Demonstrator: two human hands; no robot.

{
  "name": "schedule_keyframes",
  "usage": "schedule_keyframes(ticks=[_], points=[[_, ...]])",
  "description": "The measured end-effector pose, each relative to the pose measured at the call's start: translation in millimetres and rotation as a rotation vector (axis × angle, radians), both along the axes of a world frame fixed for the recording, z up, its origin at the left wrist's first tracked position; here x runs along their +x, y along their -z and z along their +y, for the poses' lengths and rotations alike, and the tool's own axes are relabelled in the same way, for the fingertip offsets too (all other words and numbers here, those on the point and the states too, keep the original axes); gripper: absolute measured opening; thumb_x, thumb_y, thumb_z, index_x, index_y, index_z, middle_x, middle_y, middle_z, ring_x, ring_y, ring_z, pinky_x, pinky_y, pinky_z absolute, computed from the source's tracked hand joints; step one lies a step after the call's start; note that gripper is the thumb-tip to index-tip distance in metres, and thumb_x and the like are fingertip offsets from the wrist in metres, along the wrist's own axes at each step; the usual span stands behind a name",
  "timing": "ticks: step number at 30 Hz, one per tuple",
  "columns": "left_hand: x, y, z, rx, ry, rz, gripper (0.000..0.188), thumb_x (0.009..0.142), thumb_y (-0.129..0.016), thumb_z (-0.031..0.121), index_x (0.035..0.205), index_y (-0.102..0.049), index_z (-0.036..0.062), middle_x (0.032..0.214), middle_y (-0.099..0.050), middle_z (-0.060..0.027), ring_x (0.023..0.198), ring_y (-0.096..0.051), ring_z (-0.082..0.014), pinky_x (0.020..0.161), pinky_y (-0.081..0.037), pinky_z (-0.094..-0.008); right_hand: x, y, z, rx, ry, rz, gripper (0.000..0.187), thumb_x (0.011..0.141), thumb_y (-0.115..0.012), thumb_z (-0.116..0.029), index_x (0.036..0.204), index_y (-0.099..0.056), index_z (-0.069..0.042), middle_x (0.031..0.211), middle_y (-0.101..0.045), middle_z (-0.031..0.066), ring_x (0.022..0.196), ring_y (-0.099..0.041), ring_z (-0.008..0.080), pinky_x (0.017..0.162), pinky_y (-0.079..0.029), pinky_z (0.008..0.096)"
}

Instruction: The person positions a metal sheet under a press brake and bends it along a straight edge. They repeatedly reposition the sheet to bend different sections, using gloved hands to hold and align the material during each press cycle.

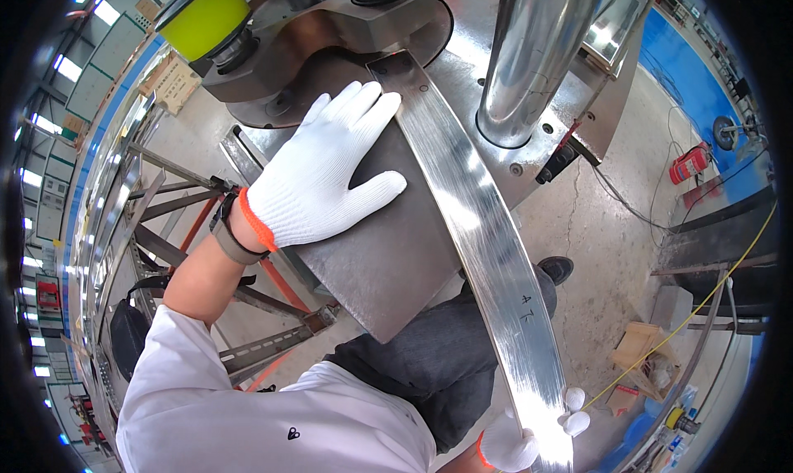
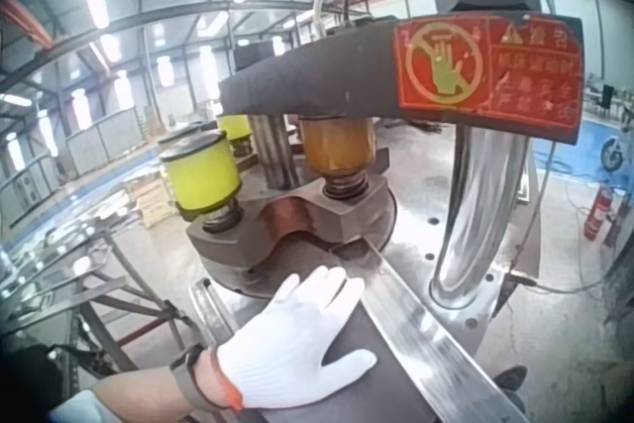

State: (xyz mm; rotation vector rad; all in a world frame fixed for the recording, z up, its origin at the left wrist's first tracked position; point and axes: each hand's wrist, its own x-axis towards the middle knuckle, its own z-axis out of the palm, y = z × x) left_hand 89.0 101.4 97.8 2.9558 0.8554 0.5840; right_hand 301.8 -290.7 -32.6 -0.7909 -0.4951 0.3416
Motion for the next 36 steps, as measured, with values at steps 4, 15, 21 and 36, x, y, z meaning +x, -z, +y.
schedule_keyframes(ticks=[4, 15, 21, 36], points=[[-1, 4, 0, 0.036, 0.003, -0.024, 0.081, 0.101, -0.076, 0.043, 0.161, -0.053, -0.0061, 0.155, -0.055, -0.0347, 0.143, -0.055, -0.0542, 0.128, -0.040, -0.0614, 3, 3, 0, -0.077, 0.027, -0.026, 0.043, 0.101, -0.075, -0.018, 0.134, -0.050, -0.007, 0.149, -0.049, 0.0123, 0.152, -0.048, 0.0348, 0.134, -0.040, 0.0505], [-2, 7, 1, 0.025, 0.003, -0.045, 0.081, 0.098, -0.079, 0.041, 0.160, -0.054, -0.0062, 0.151, -0.056, -0.0339, 0.142, -0.056, -0.0529, 0.127, -0.040, -0.0606, 12, 17, 2, -0.014, -0.003, 0.021, 0.066, 0.111, -0.064, -0.021, 0.169, -0.043, 0.004, 0.176, -0.047, 0.0171, 0.164, -0.045, 0.0297, 0.143, -0.034, 0.0471], [-3, 3, 0, 0.017, 0.000, -0.052, 0.082, 0.097, -0.080, 0.041, 0.158, -0.055, -0.0072, 0.149, -0.057, -0.0341, 0.138, -0.057, -0.0521, 0.126, -0.042, -0.0586, 25, 29, -5, 0.056, 0.002, 0.222, 0.068, 0.107, -0.070, -0.016, 0.169, -0.046, -0.001, 0.178, -0.047, 0.0186, 0.166, -0.043, 0.0327, 0.144, -0.033, 0.0498], [-2, 5, 1, 0.033, 0.011, -0.055, 0.083, 0.097, -0.081, 0.042, 0.158, -0.055, -0.0080, 0.151, -0.057, -0.0359, 0.141, -0.056, -0.0534, 0.126, -0.042, -0.0576, 17, 1, 14, 0.103, -0.245, 0.025, 0.068, 0.098, -0.081, -0.018, 0.159, -0.053, -0.007, 0.171, -0.047, 0.0150, 0.164, -0.043, 0.0322, 0.142, -0.038, 0.0461]])
